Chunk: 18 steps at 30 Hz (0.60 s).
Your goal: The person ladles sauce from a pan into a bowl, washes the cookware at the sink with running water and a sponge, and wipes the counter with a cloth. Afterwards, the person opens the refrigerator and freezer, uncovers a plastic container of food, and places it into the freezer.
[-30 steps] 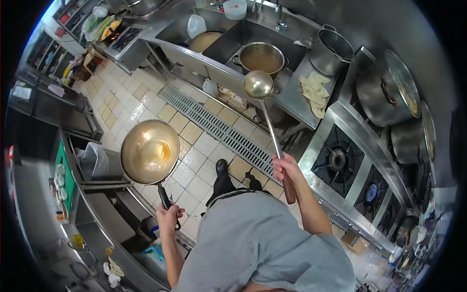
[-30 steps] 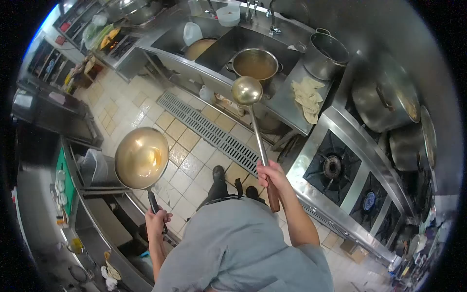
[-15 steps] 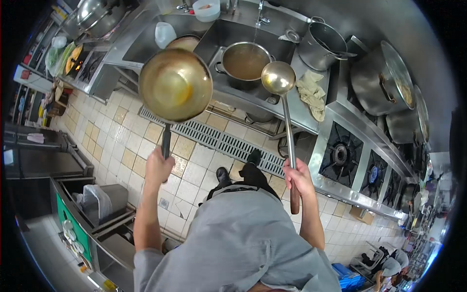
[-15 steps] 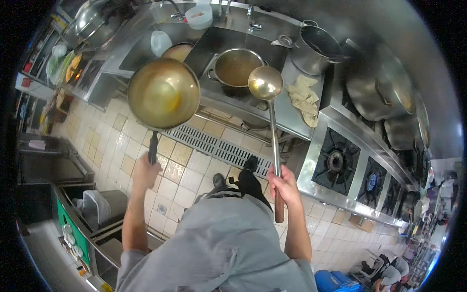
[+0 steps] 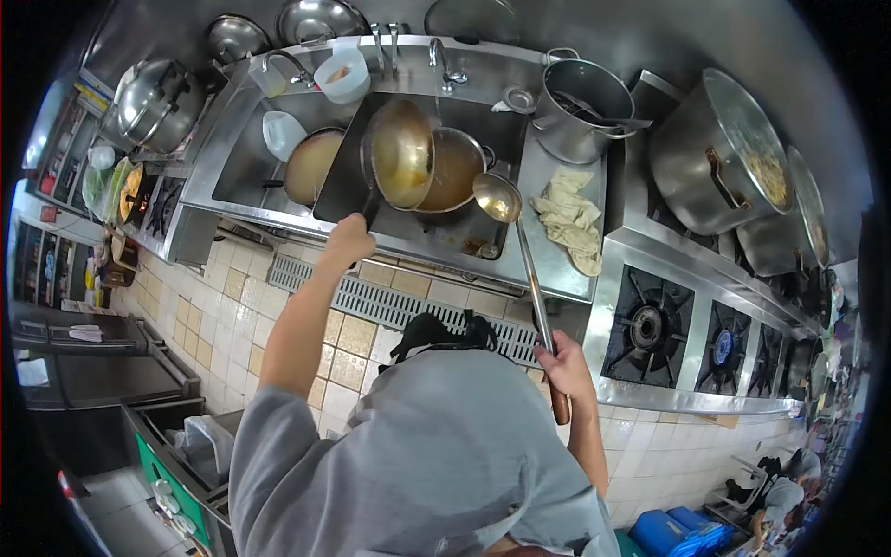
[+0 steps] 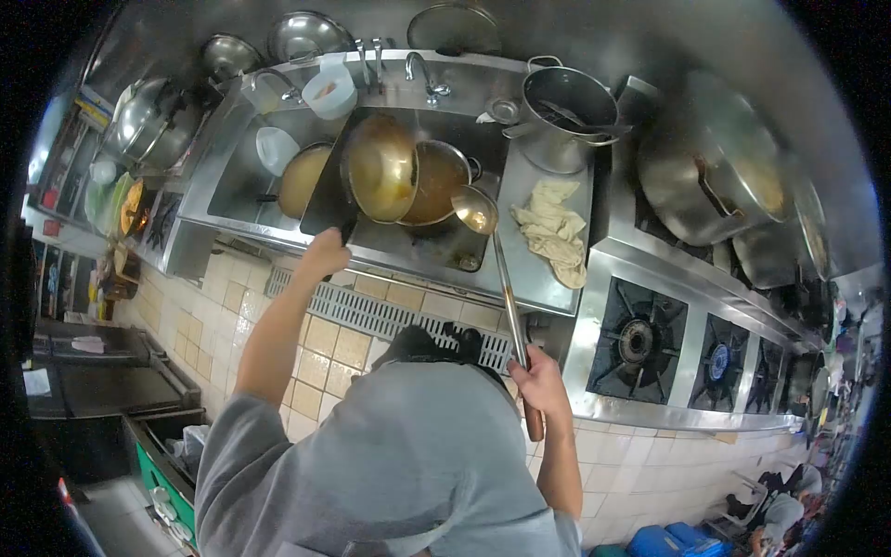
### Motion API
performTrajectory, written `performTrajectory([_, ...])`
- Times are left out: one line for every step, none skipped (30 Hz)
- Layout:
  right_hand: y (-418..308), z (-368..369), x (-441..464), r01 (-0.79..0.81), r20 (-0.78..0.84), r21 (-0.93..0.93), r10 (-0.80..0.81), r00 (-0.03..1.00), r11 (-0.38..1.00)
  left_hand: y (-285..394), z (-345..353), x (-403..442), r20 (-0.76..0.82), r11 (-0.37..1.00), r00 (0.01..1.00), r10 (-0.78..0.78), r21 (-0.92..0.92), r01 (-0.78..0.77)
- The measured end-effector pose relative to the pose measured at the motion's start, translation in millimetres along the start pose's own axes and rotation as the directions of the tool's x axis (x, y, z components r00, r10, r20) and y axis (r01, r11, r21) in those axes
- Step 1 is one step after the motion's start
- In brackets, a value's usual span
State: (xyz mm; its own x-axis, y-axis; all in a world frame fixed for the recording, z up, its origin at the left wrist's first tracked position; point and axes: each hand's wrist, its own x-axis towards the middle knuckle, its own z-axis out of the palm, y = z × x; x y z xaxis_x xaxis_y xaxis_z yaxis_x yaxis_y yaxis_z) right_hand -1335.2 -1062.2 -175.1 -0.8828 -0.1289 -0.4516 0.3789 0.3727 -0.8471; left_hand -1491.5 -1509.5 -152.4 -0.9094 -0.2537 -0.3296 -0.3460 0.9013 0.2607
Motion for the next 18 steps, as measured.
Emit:
performTrajectory([-4.0, 1.9, 5.5, -0.01, 0.005, 0.004, 0.01, 1.0, 1.0, 3.5, 6.4, 11.3, 0.01, 1.0, 1.0, -0.004, 0.005, 0.004])
performTrajectory([-11.0, 1.6, 13.8, -0.003, 0.0, -0.077, 0.002, 1.0, 0.997, 9.3, 11.2, 23.9, 0.055, 0.999, 0.998, -0.043, 0.018, 0.042])
performTrajectory([-19.9, 1.7, 24.0, 0.006, -0.006, -0.159, -0.007, 1.0, 0.987, 14.8, 13.2, 36.5, 0.099, 0.996, 0.992, -0.081, 0.031, 0.078])
performTrajectory([-34.3, 2.1, 30.1, -0.005, -0.009, -0.195, 0.003, 1.0, 0.981, 18.0, 12.2, 47.4, 0.162, 0.997, 0.985, -0.066, 0.038, 0.061])
performTrajectory([-43.3, 3.5, 38.3, -0.009, -0.007, -0.196, 0.007, 1.0, 0.981, 19.0, 14.3, 61.4, 0.166, 0.997, 0.984, -0.068, 0.038, 0.063])
performTrajectory([-49.9, 8.4, 45.5, 0.014, -0.028, -0.21, -0.021, 0.999, 0.978, 17.5, 18.7, 76.0, 0.175, 0.998, 0.983, -0.058, 0.044, 0.051])
performTrajectory([-54.2, 14.8, 52.1, 0.032, -0.048, -0.225, -0.043, 0.998, 0.974, 13.6, 22.8, 88.9, 0.189, 0.998, 0.981, -0.05, 0.05, 0.041])
performTrajectory([-55.9, 20.5, 60.4, 0.06, -0.052, -0.249, -0.076, 0.996, 0.967, 9.0, 24.2, 104.1, 0.22, 0.997, 0.974, -0.048, 0.068, 0.033])
performTrajectory([-58.2, 25.6, 66.2, 0.044, -0.048, -0.25, -0.057, 0.997, 0.967, 0.9, 27.0, 117.8, 0.238, 0.997, 0.97, -0.052, 0.07, 0.036])
performTrajectory([-61.7, 31.1, 72.0, 0.062, -0.064, -0.281, -0.083, 0.995, 0.958, -10.0, 31.4, 133.4, 0.281, 0.993, 0.96, -0.008, 0.116, -0.025])
performTrajectory([-66.5, 36.5, 78.7, 0.082, -0.079, -0.315, -0.112, 0.991, 0.946, -21.2, 37.2, 149.8, 0.323, 0.984, 0.946, 0.035, 0.154, -0.089])
performTrajectory([-79.0, 41.3, 80.8, 0.074, -0.088, -0.323, -0.107, 0.99, 0.943, -35.8, 50.4, 162.4, 0.337, 0.986, 0.941, 0.031, 0.146, -0.085])
performTrajectory([-86.4, 47.4, 84.3, 0.062, -0.081, -0.33, -0.094, 0.992, 0.942, -52.7, 67.2, 171.1, 0.341, 0.981, 0.939, 0.039, 0.166, -0.101])
performTrajectory([-93.0, 54.3, 88.8, 0.11, -0.159, -0.334, -0.171, 0.972, 0.936, -64.9, 75.5, 179.9, 0.343, 0.975, 0.938, 0.05, 0.186, -0.12])
performTrajectory([-97.8, 60.3, 90.8, 0.155, -0.235, -0.344, -0.244, 0.941, 0.926, -68.5, 76.3, 185.0, 0.357, 0.977, 0.933, 0.048, 0.178, -0.119])
performTrajectory([-90.6, 62.4, 96.8, 0.203, -0.241, -0.404, -0.318, 0.917, 0.892, -66.2, 75.0, 188.4, 0.358, 0.961, 0.931, 0.066, 0.229, -0.157])
performTrajectory([-86.6, 64.8, 103.8, 0.15, -0.282, -0.378, -0.268, 0.921, 0.914, -61.9, 70.3, 195.3, 0.357, 0.94, 0.93, 0.087, 0.28, -0.196])
performTrajectory([-83.3, 65.1, 113.0, 0.072, -0.296, -0.342, -0.181, 0.938, 0.937, -54.5, 56.7, 202.9, 0.369, 0.915, 0.918, 0.142, 0.305, -0.264])
